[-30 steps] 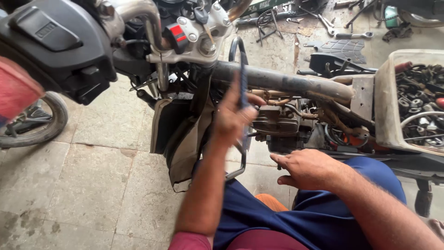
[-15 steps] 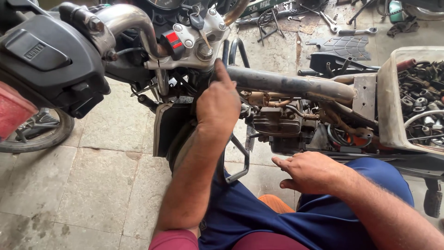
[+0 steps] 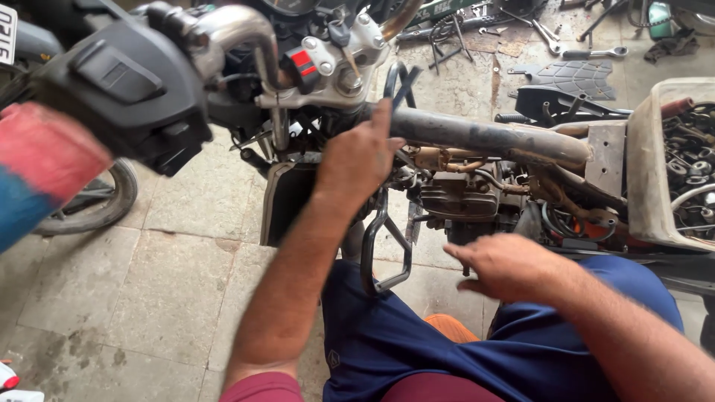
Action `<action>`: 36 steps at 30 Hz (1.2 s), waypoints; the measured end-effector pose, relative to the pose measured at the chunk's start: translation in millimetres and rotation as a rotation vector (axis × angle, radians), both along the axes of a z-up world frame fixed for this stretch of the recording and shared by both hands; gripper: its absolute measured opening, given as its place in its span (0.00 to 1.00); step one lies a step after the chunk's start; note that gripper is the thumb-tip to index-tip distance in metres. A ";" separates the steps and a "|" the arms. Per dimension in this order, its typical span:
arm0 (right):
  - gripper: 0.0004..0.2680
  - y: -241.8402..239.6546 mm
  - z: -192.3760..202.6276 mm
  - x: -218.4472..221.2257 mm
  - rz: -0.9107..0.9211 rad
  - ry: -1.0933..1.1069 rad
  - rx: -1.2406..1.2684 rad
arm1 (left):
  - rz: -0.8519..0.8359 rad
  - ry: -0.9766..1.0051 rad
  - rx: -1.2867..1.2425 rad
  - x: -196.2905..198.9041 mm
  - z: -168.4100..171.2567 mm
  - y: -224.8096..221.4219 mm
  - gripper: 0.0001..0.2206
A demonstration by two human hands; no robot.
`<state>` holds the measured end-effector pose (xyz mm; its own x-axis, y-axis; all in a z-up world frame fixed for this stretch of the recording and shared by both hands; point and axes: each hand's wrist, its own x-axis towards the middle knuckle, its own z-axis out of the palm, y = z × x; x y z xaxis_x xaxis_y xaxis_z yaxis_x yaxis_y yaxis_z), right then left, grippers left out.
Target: The person works on a motorcycle by pulling a cable through the frame and using a T-handle socket wrench to loosen bolts. They then use a screwdriver to pry and detach components from the engine area.
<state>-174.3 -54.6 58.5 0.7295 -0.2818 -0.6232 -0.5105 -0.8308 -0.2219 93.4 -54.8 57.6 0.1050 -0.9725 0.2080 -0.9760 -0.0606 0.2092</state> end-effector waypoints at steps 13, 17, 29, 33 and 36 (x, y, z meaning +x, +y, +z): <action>0.22 -107.1 46.4 122.1 0.320 -1.100 -0.773 | 0.064 0.159 -0.014 -1.7 -2.0 9.0 0.27; 0.19 -94.8 70.9 138.1 0.314 -0.705 -0.724 | 0.316 -0.032 -0.173 -18.1 -10.0 29.8 0.16; 0.17 -106.8 60.7 144.1 0.412 -0.498 -0.834 | 0.450 -0.102 -0.296 -32.9 -0.6 20.1 0.21; 0.19 -107.0 51.8 149.1 0.363 -0.529 -0.880 | 0.341 -0.092 -0.305 -19.2 -2.2 22.1 0.21; 0.20 -104.3 52.0 146.8 0.299 -0.507 -0.865 | 0.262 -0.108 -0.398 -9.9 -8.1 19.7 0.19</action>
<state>-27.5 -158.9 110.5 0.9624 -0.2510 0.1036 -0.2716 -0.8850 0.3782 83.4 -35.1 49.4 0.2927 -0.7591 0.5815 -0.9561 -0.2429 0.1642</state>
